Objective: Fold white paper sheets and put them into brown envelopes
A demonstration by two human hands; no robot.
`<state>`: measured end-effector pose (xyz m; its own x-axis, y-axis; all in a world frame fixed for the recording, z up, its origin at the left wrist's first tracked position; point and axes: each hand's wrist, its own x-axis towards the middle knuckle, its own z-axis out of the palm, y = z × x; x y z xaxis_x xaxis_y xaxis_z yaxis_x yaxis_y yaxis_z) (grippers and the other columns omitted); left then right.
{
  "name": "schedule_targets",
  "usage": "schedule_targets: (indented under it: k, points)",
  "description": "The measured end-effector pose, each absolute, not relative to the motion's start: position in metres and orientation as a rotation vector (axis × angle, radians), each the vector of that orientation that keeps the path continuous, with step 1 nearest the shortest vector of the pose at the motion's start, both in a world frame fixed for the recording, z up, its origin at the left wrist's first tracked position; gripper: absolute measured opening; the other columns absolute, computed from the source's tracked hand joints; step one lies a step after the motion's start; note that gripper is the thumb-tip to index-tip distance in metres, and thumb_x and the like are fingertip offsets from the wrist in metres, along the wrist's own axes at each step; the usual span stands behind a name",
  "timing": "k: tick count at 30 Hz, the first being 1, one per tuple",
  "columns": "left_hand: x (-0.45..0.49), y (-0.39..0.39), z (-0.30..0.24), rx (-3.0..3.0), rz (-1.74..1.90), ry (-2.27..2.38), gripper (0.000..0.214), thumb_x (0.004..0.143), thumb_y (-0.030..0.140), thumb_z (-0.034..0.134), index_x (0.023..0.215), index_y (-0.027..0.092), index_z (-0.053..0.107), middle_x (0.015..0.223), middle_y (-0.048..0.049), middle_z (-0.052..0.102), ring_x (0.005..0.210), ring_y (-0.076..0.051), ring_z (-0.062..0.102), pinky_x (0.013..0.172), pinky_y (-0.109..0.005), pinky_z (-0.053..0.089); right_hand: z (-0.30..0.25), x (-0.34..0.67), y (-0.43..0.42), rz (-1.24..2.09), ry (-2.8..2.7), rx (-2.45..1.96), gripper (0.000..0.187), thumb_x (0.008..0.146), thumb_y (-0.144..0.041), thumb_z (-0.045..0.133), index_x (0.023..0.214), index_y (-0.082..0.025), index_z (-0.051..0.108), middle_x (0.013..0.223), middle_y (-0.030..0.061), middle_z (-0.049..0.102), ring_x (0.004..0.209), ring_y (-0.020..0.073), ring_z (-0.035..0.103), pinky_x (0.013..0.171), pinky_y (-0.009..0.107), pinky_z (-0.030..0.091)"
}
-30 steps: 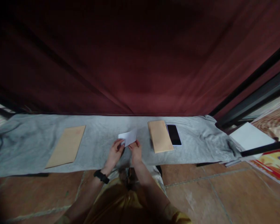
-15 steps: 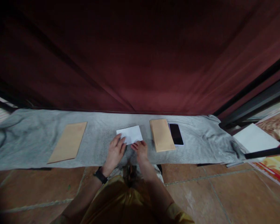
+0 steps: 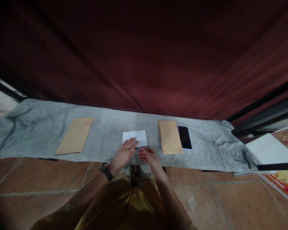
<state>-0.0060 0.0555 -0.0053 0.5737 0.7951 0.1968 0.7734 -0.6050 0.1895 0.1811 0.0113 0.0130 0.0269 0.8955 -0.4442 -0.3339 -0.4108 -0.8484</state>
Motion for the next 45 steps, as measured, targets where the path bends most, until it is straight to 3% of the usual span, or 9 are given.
schedule_targets:
  k: [3, 8, 13, 21, 25, 30, 39, 45]
  points:
    - [-0.004, 0.056, 0.000, 2.760, 0.387, 1.299, 0.047, 0.104, 0.029, 0.039, 0.149, 0.018, 0.048, 0.160, -0.0108, 0.043, 0.151, -0.024, 0.035, 0.126, -0.049, 0.025, 0.014, 0.181, 0.020, 1.361, -0.782, -1.408, 0.034, 0.078, -0.052, 0.070, 0.093, -0.022, 0.073, 0.088, 0.0062, 0.078, 0.080, 0.0228, 0.072, 0.080, 0.038, 0.059]
    - [0.002, 0.058, 0.004, 2.813, 0.405, 1.139, 0.052, 0.103, 0.037, 0.043, 0.151, 0.015, 0.045, 0.159, -0.0133, 0.044, 0.153, -0.026, 0.031, 0.127, -0.051, 0.020, 0.017, 0.160, 0.052, 1.034, -0.999, -1.357, 0.033, 0.089, -0.045, 0.059, 0.111, -0.026, 0.073, 0.123, 0.0031, 0.074, 0.121, 0.0209, 0.064, 0.113, 0.040, 0.044]
    - [0.003, 0.060, 0.004, 2.761, 0.356, 1.076, 0.047, 0.100, 0.040, 0.051, 0.143, 0.020, 0.055, 0.152, -0.0139, 0.053, 0.149, -0.028, 0.039, 0.126, -0.054, 0.021, 0.010, 0.143, 0.078, 0.994, -1.232, -1.387, 0.035, 0.095, -0.040, 0.051, 0.121, -0.028, 0.070, 0.136, 0.0000, 0.067, 0.132, 0.0178, 0.057, 0.121, 0.040, 0.035]
    - [0.001, 0.057, 0.001, 2.728, 0.380, 1.067, 0.040, 0.099, 0.034, 0.052, 0.135, 0.019, 0.062, 0.142, -0.0137, 0.062, 0.144, -0.027, 0.046, 0.126, -0.053, 0.021, -0.009, 0.144, 0.079, 0.752, -1.684, -1.458, 0.047, 0.102, -0.036, 0.039, 0.139, -0.017, 0.061, 0.156, 0.0077, 0.050, 0.148, 0.0185, 0.039, 0.127, 0.040, 0.026]
    - [-0.007, 0.054, -0.004, 2.720, 0.445, 1.065, 0.045, 0.099, 0.029, 0.051, 0.141, 0.016, 0.056, 0.142, -0.0144, 0.062, 0.143, -0.024, 0.047, 0.127, -0.051, 0.022, -0.011, 0.146, 0.075, 0.619, -1.886, -1.552, 0.048, 0.103, -0.036, 0.041, 0.146, -0.020, 0.055, 0.161, 0.0066, 0.041, 0.153, 0.0211, 0.031, 0.129, 0.046, 0.016]
    - [-0.018, 0.053, -0.008, 2.758, 0.404, 1.111, 0.053, 0.101, 0.028, 0.042, 0.149, 0.007, 0.045, 0.152, -0.0193, 0.051, 0.149, -0.025, 0.038, 0.126, -0.048, 0.025, -0.013, 0.149, 0.073, 0.558, -1.899, -1.615, 0.049, 0.104, -0.038, 0.041, 0.151, -0.025, 0.048, 0.164, 0.0041, 0.035, 0.154, 0.0209, 0.027, 0.128, 0.046, 0.016]
    - [-0.032, 0.051, -0.007, 2.702, 0.456, 1.278, 0.057, 0.102, 0.033, 0.037, 0.155, 0.011, 0.037, 0.163, -0.0160, 0.037, 0.153, -0.024, 0.030, 0.126, -0.046, 0.026, -0.016, 0.156, 0.068, 0.477, -1.820, -1.663, 0.051, 0.102, -0.035, 0.048, 0.152, -0.026, 0.047, 0.164, 0.0056, 0.034, 0.154, 0.0238, 0.028, 0.127, 0.050, 0.016]
    - [-0.048, 0.057, -0.009, 2.665, 0.484, 1.404, 0.060, 0.103, 0.038, 0.037, 0.155, 0.009, 0.037, 0.162, -0.0174, 0.039, 0.152, -0.026, 0.033, 0.125, -0.047, 0.028, -0.016, 0.158, 0.063, 0.434, -1.742, -1.711, 0.056, 0.100, -0.036, 0.052, 0.152, -0.018, 0.046, 0.164, 0.0122, 0.033, 0.153, 0.0282, 0.030, 0.126, 0.054, 0.016]
